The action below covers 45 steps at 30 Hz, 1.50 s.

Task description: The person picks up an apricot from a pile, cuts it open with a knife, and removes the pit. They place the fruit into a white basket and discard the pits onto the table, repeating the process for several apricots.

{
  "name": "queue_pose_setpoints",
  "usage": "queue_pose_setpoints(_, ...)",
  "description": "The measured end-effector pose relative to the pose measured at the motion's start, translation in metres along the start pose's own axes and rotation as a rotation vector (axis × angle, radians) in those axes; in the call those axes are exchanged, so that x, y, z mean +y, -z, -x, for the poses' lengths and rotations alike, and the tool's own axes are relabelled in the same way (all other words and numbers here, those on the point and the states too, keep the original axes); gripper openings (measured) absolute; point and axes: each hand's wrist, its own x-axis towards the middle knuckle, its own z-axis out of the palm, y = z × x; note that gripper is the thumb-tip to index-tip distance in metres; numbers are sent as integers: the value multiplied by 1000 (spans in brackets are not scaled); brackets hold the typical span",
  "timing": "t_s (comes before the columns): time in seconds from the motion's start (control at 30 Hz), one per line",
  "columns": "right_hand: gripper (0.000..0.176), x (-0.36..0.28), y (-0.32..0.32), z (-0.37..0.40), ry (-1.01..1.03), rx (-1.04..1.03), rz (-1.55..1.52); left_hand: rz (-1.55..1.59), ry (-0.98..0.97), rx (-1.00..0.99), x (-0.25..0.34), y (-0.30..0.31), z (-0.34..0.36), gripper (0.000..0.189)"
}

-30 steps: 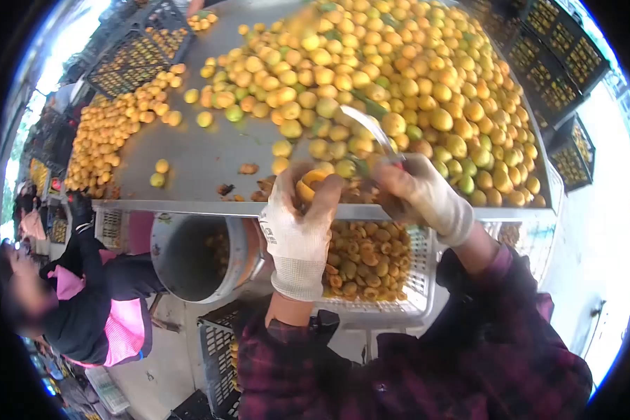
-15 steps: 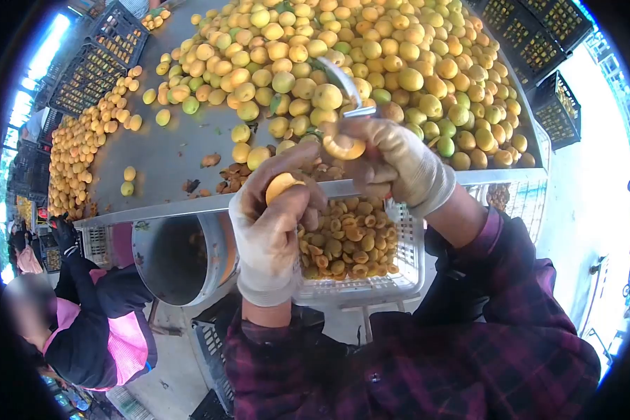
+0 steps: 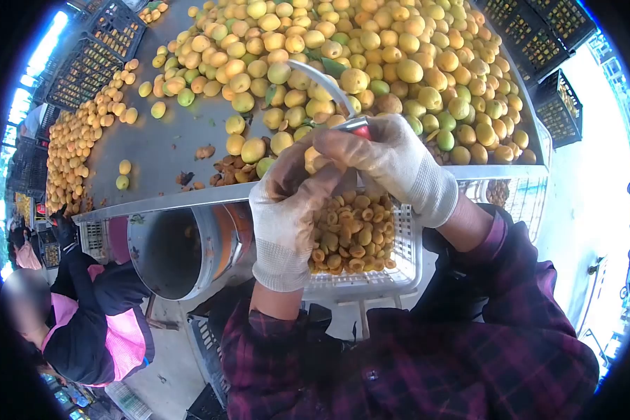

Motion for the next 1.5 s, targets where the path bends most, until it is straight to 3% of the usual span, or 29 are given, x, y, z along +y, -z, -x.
queue_pose_setpoints(0.07, 31, -1, -1, -1, 62, 79, 109, 209, 40, 11, 2, -5, 0, 46)
queue_pose_setpoints(0.17, 32, 0, 3, -6, 239, 233, 46, 261, 73, 109, 5, -8, -1, 41)
queue_pose_setpoints(0.23, 54, -2, 16, -6, 551, 285, -32, 242, 61, 131, 7, -8, 1, 41)
queue_pose_setpoints(0.27, 74, -6, 19, -3, 648, 281, 110, 221, 54, 152, 8, -8, 2, 40)
queue_pose_setpoints(0.37, 87, -11, 16, -6, 824, 289, 272, 160, 41, 148, 9, -6, 2, 39)
queue_pose_setpoints(0.43, 97, -7, 20, -1, 767, 271, 348, 119, 47, 155, 7, -4, 2, 38)
queue_pose_setpoints(0.5, 63, -3, 25, 1, 812, 105, 286, 80, 48, 162, 9, -4, 1, 38)
queue_pose_setpoints(0.53, 47, 9, 17, -7, 806, 96, 5, 93, 70, 179, 12, -6, 1, 39)
queue_pose_setpoints(0.57, 47, 9, 15, -4, 808, 91, 7, 107, 91, 197, 14, -7, 1, 41)
queue_pose_setpoints(0.63, 27, 4, 12, 3, 663, 96, 70, 108, 77, 212, 12, -6, 0, 41)
queue_pose_setpoints(0.67, 18, -5, 10, 6, 549, 162, 283, 106, 67, 223, 12, -4, 0, 40)
queue_pose_setpoints(0.7, 18, -6, 9, 6, 552, 152, 284, 107, 61, 232, 12, -3, 1, 40)
queue_pose_setpoints(0.8, 19, -7, 11, -1, 1097, 96, 799, 80, 47, 271, 13, -1, 1, 38)
queue_pose_setpoints(0.9, 19, -11, 7, 11, 986, 60, 787, -10, 10, 299, 13, -2, 0, 35)
queue_pose_setpoints(0.93, 20, -12, 6, 16, 866, 26, 807, -35, 6, 320, 16, -5, 1, 34)
queue_pose_setpoints(1.03, 21, -11, 14, 8, 939, -67, 875, -81, -7, 303, 12, 0, 3, 32)
queue_pose_setpoints(1.17, 27, -9, 30, -9, 953, -177, 747, -110, 40, 246, 15, 0, 5, 31)
queue_pose_setpoints(1.3, 30, 16, 51, -26, 912, -88, 810, -100, 105, 238, 17, 4, 8, 31)
queue_pose_setpoints(1.33, 31, 15, 52, -29, 1004, -71, 941, -117, 98, 200, 16, 8, 7, 31)
queue_pose_setpoints(1.43, 26, 21, 49, -31, 1025, -91, 792, -133, 108, 145, 16, 11, 6, 31)
queue_pose_setpoints(1.47, 19, 22, 44, -23, 677, -73, 484, -134, 127, 130, 17, 11, 6, 31)
queue_pose_setpoints(1.5, 19, 21, 42, -24, 677, -74, 482, -135, 127, 132, 19, 10, 7, 31)
